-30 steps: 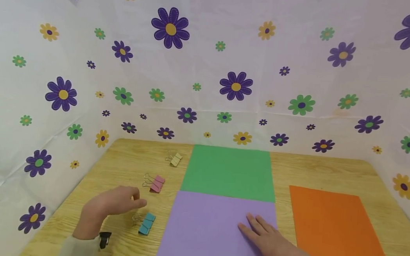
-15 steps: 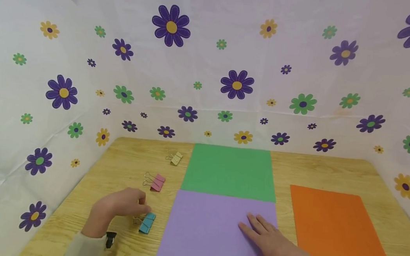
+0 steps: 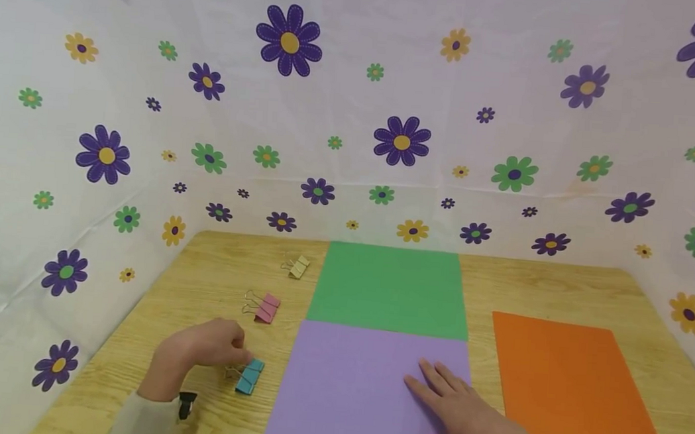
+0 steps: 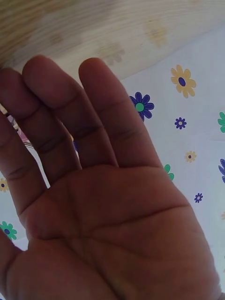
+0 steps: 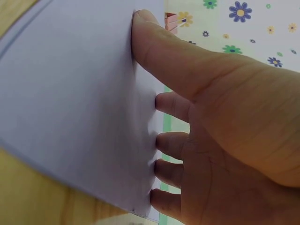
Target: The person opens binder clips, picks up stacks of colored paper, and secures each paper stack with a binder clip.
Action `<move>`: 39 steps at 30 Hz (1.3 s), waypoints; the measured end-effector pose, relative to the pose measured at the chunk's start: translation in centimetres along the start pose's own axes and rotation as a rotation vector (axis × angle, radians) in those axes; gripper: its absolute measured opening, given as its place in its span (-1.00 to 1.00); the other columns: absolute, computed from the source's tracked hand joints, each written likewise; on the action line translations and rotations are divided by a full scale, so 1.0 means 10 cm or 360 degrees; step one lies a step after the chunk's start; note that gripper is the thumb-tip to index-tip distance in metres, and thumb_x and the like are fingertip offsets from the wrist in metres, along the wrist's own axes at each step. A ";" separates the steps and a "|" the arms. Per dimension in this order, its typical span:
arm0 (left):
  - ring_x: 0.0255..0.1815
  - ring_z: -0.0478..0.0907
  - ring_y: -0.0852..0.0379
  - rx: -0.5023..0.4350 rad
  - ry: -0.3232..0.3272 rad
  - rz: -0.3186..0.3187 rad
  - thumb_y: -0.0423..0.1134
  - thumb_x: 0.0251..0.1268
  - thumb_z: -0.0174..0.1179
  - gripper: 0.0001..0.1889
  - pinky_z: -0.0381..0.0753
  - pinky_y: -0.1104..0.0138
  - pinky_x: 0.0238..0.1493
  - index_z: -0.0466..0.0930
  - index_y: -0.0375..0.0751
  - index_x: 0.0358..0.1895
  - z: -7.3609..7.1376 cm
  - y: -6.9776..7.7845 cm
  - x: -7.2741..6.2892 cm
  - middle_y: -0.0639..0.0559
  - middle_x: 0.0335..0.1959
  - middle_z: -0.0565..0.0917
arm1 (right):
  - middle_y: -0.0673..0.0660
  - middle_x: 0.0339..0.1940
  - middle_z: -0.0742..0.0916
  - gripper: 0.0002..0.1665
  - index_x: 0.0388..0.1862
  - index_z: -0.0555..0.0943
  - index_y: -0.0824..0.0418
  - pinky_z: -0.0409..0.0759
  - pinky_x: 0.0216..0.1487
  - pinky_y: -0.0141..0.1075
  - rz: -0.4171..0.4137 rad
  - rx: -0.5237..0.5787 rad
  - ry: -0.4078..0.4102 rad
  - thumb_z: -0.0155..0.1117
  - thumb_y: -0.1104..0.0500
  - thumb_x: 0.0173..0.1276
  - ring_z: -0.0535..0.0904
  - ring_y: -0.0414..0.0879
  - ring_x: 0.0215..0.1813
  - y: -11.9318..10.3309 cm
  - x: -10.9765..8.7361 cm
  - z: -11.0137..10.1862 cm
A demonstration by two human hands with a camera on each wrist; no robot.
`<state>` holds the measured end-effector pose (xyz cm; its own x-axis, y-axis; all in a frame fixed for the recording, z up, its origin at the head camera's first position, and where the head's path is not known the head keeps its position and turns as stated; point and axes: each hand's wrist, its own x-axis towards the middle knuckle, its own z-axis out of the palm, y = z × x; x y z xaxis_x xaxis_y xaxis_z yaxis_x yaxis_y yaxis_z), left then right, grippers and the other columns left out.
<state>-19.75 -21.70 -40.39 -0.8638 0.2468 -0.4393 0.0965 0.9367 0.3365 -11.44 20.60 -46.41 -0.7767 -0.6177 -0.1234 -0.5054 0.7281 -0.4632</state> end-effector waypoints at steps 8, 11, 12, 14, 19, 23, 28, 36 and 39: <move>-0.66 0.07 0.21 -0.0060 -0.0011 0.0025 -0.10 0.22 0.36 -0.51 0.08 0.37 -0.56 0.32 -0.10 -0.76 -0.04 -0.03 -0.03 0.15 -0.75 0.12 | 0.32 0.60 0.15 0.08 0.59 0.18 0.06 0.20 0.28 0.39 -0.0008 0.0029 -0.0008 0.22 -0.42 0.22 0.03 0.40 0.54 0.00 0.00 -0.02; -0.66 0.02 0.22 -0.0067 -0.0020 0.0046 -0.13 0.19 0.39 -0.49 0.05 0.37 -0.56 0.28 -0.08 -0.78 -0.05 -0.03 -0.05 0.16 -0.76 0.07 | 0.32 0.60 0.13 0.10 0.59 0.17 0.06 0.18 0.29 0.40 0.0002 0.0052 -0.0028 0.21 -0.44 0.21 0.01 0.40 0.54 0.00 0.00 -0.02; -0.66 0.01 0.22 -0.0068 -0.0024 0.0056 -0.14 0.17 0.39 -0.51 0.05 0.37 -0.56 0.30 -0.08 -0.78 -0.06 -0.03 -0.06 0.17 -0.76 0.07 | 0.32 0.60 0.13 0.11 0.59 0.16 0.06 0.17 0.29 0.41 0.0006 0.0060 -0.0037 0.20 -0.45 0.20 0.00 0.40 0.55 0.00 0.00 -0.02; -0.66 0.02 0.22 -0.0067 -0.0030 0.0081 -0.19 0.15 0.41 -0.55 0.05 0.37 -0.56 0.37 -0.11 -0.78 -0.06 -0.03 -0.06 0.17 -0.76 0.07 | 0.32 0.60 0.13 0.11 0.59 0.17 0.06 0.16 0.30 0.41 0.0019 0.0071 -0.0050 0.21 -0.45 0.20 0.00 0.40 0.55 0.00 0.00 -0.03; -0.67 0.01 0.23 -0.0077 -0.0042 0.0175 -0.30 0.14 0.38 -0.59 0.04 0.38 -0.56 0.40 -0.12 -0.78 -0.08 -0.04 -0.07 0.19 -0.77 0.07 | 0.30 0.61 0.12 0.11 0.59 0.17 0.04 0.14 0.31 0.40 0.0049 0.0094 -0.0081 0.23 -0.44 0.20 -0.01 0.38 0.56 -0.01 0.01 -0.05; -0.67 0.01 0.23 -0.0091 -0.0052 0.0236 -0.35 0.17 0.35 -0.56 0.04 0.38 -0.56 0.34 -0.09 -0.78 -0.08 -0.05 -0.06 0.19 -0.77 0.10 | 0.31 0.60 0.14 0.11 0.59 0.18 0.04 0.15 0.31 0.40 0.0032 0.0070 -0.0053 0.22 -0.45 0.19 0.01 0.38 0.55 -0.01 0.01 -0.04; -0.65 0.10 0.21 -0.0123 -0.0053 0.0222 -0.35 0.21 0.30 -0.60 0.11 0.37 -0.55 0.34 -0.11 -0.72 -0.08 -0.07 -0.07 0.15 -0.73 0.21 | 0.33 0.59 0.16 0.11 0.58 0.19 0.06 0.17 0.30 0.40 0.0003 0.0045 -0.0022 0.22 -0.45 0.18 0.03 0.40 0.54 0.00 0.01 -0.03; -0.59 0.25 0.18 -0.0137 -0.0018 0.0245 -0.30 0.33 0.25 -0.69 0.20 0.34 -0.52 0.45 -0.19 -0.60 -0.10 -0.10 -0.08 0.12 -0.66 0.33 | 0.29 0.60 0.15 0.11 0.59 0.18 0.02 0.17 0.30 0.40 0.0039 0.0092 -0.0055 0.24 -0.45 0.18 0.01 0.38 0.55 -0.01 0.01 -0.03; -0.58 0.25 0.18 -0.0146 -0.0017 0.0297 -0.31 0.35 0.23 -0.69 0.21 0.34 -0.51 0.44 -0.17 -0.60 -0.12 -0.10 -0.08 0.12 -0.65 0.32 | 0.30 0.60 0.14 0.11 0.59 0.18 0.03 0.15 0.30 0.41 0.0044 0.0108 -0.0067 0.25 -0.44 0.18 0.01 0.39 0.55 0.00 0.02 -0.04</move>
<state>-19.74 -23.18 -39.36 -0.8297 0.4168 -0.3712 0.2083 0.8482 0.4870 -11.70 20.59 -46.08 -0.7728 -0.6105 -0.1732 -0.4562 0.7242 -0.5171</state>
